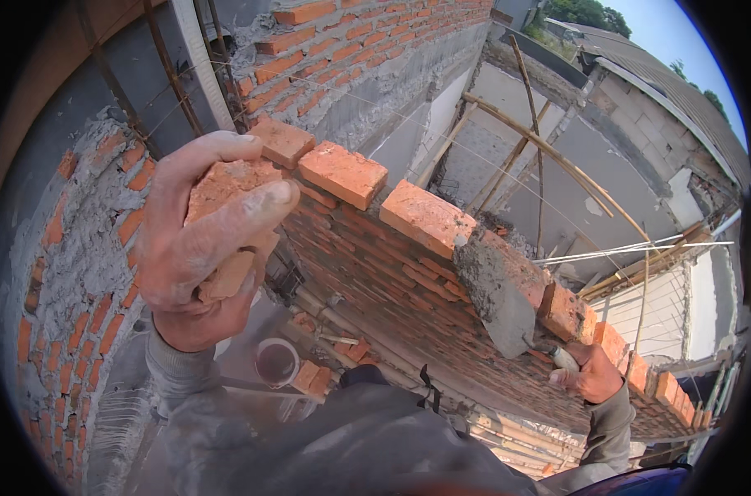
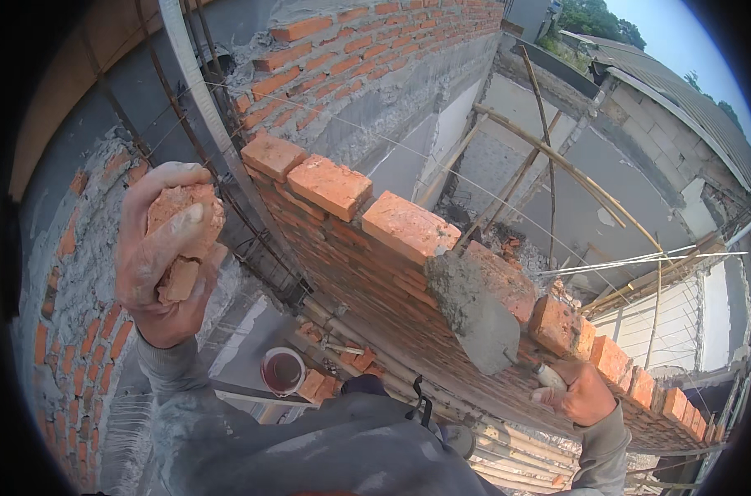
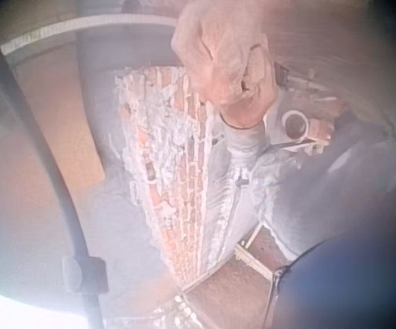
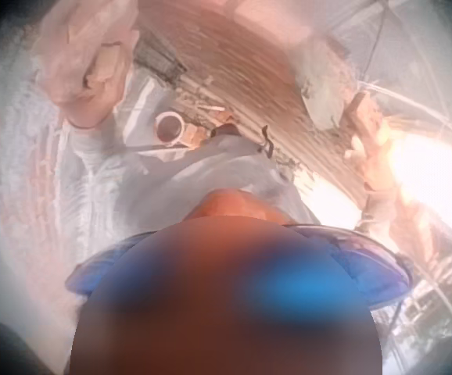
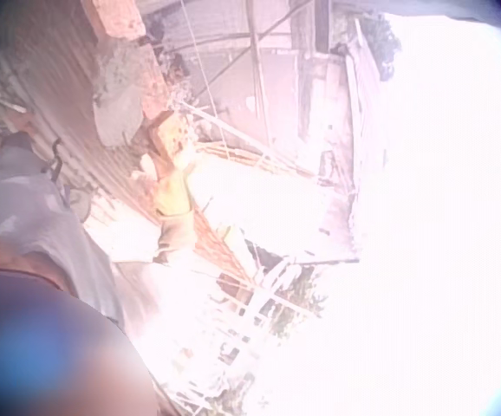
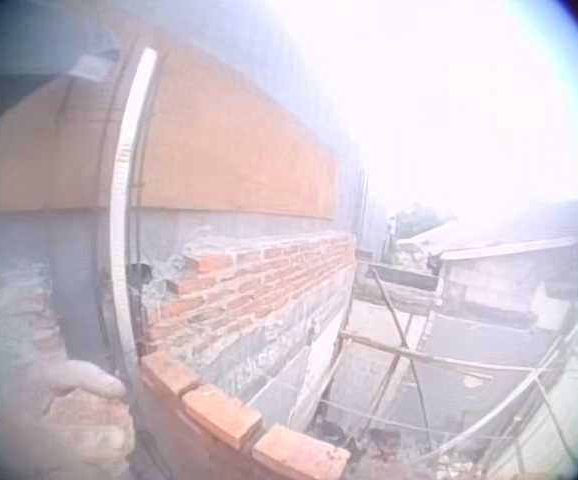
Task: The person lays bricks on a partially built wall using a trowel to apply mortar and a hammer to adjust brick positions. The person repeatedly scoops mortar, places bricks, and taps them into alignment along a guide string.
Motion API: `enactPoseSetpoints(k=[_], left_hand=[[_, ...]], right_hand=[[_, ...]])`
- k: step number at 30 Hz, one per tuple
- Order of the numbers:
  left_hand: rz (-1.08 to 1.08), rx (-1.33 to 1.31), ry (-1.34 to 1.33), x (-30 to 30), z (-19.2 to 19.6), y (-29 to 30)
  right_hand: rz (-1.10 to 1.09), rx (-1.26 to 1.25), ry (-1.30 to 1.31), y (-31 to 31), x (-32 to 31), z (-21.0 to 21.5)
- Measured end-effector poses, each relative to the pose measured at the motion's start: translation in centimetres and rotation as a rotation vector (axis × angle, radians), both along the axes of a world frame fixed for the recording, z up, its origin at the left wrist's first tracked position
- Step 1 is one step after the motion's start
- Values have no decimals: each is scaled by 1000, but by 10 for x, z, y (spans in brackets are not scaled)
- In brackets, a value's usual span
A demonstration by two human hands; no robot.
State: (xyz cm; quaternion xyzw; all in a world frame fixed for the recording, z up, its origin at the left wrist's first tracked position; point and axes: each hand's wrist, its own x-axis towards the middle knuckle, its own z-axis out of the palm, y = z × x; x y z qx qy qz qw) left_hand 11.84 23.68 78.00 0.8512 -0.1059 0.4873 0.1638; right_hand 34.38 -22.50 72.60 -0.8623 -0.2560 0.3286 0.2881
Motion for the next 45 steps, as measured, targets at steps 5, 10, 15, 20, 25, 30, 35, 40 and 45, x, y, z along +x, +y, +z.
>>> enactPoseSetpoints(k=[5,10,15,20,25,30,35,40,45], left_hand=[[953,216,-398,-112,12,183],[1514,436,-598,-204,29,317],[1575,363,-484,-223,-2,360],[1607,298,-310,-218,-5,361],[1671,263,-268,-214,-6,358],[1708,367,-262,-221,-7,361],[1729,455,-296,-232,-7,368],[1611,247,-383,-233,-16,372],[1568,321,-389,-240,-14,375]], right_hand=[[150,103,248,131,24,18],[341,135,136,255,44,25],[453,179,-12,358,60,35],[436,138,-58,429,68,37],[407,84,-20,473,79,37],[397,42,-71,496,81,44],[413,-77,-142,521,71,55],[444,-204,-158,551,58,59],[449,-309,-193,567,51,73]])
